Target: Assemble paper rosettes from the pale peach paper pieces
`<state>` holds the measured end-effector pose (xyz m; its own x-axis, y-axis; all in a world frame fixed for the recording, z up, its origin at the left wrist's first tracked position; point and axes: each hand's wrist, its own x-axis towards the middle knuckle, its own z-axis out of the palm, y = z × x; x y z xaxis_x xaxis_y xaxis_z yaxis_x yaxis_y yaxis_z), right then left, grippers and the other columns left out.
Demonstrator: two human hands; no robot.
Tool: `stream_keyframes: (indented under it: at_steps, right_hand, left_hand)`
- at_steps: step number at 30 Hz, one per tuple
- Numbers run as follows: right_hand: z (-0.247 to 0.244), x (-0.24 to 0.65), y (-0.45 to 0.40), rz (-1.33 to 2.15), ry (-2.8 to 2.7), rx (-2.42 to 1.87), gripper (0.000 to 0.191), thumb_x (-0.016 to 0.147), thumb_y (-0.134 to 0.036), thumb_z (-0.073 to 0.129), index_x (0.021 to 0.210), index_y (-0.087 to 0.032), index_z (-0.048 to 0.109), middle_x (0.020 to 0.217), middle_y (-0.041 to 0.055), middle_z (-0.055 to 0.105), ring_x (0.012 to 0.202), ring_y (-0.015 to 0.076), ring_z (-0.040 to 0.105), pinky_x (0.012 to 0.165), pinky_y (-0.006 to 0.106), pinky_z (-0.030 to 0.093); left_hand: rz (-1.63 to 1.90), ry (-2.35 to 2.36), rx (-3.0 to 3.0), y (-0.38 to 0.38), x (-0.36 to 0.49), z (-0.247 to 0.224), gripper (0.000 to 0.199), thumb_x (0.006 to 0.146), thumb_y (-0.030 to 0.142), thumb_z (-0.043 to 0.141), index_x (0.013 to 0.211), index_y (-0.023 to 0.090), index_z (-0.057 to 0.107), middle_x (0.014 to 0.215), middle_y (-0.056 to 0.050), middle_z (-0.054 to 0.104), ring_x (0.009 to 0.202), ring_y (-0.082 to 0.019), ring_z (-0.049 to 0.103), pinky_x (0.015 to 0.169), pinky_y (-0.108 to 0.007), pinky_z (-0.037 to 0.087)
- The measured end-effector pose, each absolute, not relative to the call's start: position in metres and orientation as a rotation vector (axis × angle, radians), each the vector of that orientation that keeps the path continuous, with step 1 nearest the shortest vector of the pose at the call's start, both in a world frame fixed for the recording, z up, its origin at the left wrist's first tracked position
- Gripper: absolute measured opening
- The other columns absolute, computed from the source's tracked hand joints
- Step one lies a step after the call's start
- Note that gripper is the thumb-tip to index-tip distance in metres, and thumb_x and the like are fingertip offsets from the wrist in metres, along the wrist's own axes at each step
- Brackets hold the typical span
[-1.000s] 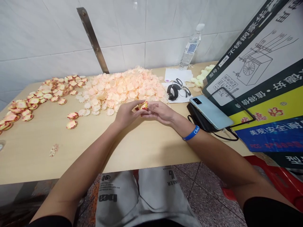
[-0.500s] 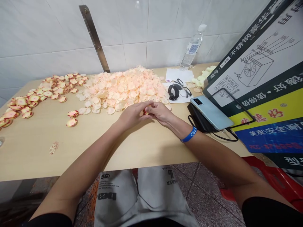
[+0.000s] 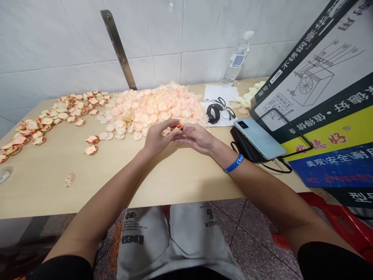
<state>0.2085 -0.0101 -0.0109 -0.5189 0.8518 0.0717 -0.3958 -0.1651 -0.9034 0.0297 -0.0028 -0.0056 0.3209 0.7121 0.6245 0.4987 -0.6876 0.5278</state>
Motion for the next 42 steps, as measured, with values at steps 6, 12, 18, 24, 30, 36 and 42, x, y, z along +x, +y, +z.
stream_keyframes:
  at_steps: [6,12,18,24,30,36,42]
  right_hand:
    - [-0.013,0.217,-0.005,1.881,-1.243,-0.580,0.038,0.068,-0.048,0.081,0.079,-0.014,0.068,0.080,0.0051,0.072,0.079,0.0169,0.068,0.078,0.032,0.057]
    - [-0.011,0.216,-0.005,1.900,-1.217,-0.616,0.041,0.060,-0.047,0.086,0.079,-0.013,0.071,0.073,0.0033,0.070,0.073,0.0140,0.066,0.077,0.031,0.056]
    - [-0.016,0.202,-0.006,1.744,-1.144,-0.740,0.040,0.051,-0.044,0.090,0.070,-0.015,0.070,0.067,0.0017,0.067,0.067,0.0145,0.064,0.064,0.027,0.052]
    - [-0.018,0.203,-0.006,1.697,-1.258,-0.771,0.035,0.059,-0.043,0.086,0.072,-0.014,0.070,0.069,0.0024,0.068,0.067,0.0138,0.063,0.062,0.025,0.049]
    - [-0.014,0.208,-0.005,1.735,-1.281,-0.710,0.037,0.061,-0.045,0.085,0.076,-0.015,0.069,0.069,-0.0002,0.065,0.067,0.0116,0.060,0.067,0.025,0.052]
    - [-0.014,0.213,-0.005,1.879,-1.189,-0.575,0.040,0.067,-0.042,0.083,0.094,-0.017,0.068,0.083,0.0016,0.068,0.084,0.0143,0.066,0.090,0.034,0.054]
    - [-0.013,0.209,-0.005,1.875,-1.131,-0.659,0.038,0.064,-0.039,0.086,0.091,-0.018,0.068,0.081,0.0012,0.070,0.076,0.0125,0.067,0.080,0.029,0.057]
  left_hand:
    - [1.151,0.786,2.402,-0.004,0.032,0.005,0.053,0.082,0.043,0.068,0.129,0.020,0.058,0.133,-0.013,0.061,0.121,-0.025,0.059,0.096,-0.033,0.050]
    - [1.113,0.817,2.363,-0.007,0.034,0.010,0.026,0.084,0.030,0.067,0.107,0.018,0.065,0.105,-0.009,0.070,0.089,-0.017,0.065,0.074,-0.027,0.053]
    - [1.044,0.712,2.478,-0.008,0.037,0.008,0.041,0.082,0.028,0.070,0.120,0.019,0.058,0.121,-0.013,0.064,0.110,-0.023,0.060,0.088,-0.034,0.052]
    - [0.826,0.674,2.503,-0.006,0.031,0.009,0.043,0.086,0.024,0.065,0.128,0.022,0.057,0.136,-0.011,0.058,0.122,-0.024,0.057,0.095,-0.036,0.051]
    - [0.906,0.747,2.479,-0.002,0.027,0.001,0.037,0.088,0.021,0.060,0.125,0.028,0.062,0.136,-0.007,0.060,0.118,-0.022,0.061,0.090,-0.035,0.055]
    - [1.340,0.974,2.320,-0.002,0.030,-0.002,0.032,0.082,0.034,0.070,0.111,0.020,0.066,0.106,-0.008,0.072,0.097,-0.021,0.068,0.084,-0.033,0.056]
    - [1.172,0.815,2.493,-0.004,0.026,0.005,0.043,0.085,0.033,0.067,0.127,0.024,0.059,0.127,-0.011,0.064,0.117,-0.024,0.060,0.096,-0.038,0.052]
